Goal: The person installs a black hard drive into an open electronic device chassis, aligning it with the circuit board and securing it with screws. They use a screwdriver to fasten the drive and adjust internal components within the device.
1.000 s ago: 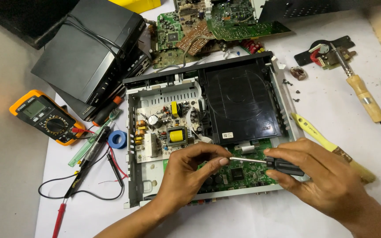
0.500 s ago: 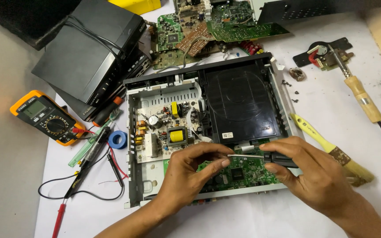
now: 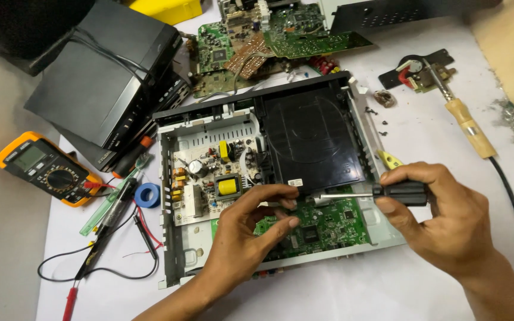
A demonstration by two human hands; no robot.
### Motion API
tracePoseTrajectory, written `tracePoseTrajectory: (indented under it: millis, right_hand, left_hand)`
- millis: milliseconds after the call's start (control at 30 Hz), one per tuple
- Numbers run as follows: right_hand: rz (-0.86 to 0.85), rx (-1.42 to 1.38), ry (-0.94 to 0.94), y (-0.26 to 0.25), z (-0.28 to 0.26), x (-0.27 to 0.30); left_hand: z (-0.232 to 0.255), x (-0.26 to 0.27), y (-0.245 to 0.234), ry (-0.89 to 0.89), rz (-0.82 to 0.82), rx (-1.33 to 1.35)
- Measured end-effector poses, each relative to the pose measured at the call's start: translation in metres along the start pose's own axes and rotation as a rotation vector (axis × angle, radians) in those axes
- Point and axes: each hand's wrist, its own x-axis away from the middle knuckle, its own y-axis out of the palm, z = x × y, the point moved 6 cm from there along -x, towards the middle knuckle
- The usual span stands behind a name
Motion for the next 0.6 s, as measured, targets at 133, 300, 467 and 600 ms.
tracePoseTrajectory:
  millis: [133, 300, 467, 600]
  right_hand:
    - [0.055, 0.017, 0.038, -0.019, 0.006, -0.012]
    - [0.116, 0.087, 0.049, -0.039, 0.023, -0.026]
    - [0.081, 0.135, -0.004, -0.036, 0.032, -0.037]
    - [0.007, 0.150, -0.121, -0.023, 0.028, -0.046]
  left_hand:
    - [-0.004, 0.001, 0.000, 0.020, -0.003, -0.038]
    - [-0.003, 0.000, 0.000, -0.038, 0.034, -0.059]
    - [-0.008, 0.000, 0.002, -0.113, 0.034, -0.087]
    - [-0.003, 0.000, 0.005, -0.064, 0.013, -0.133]
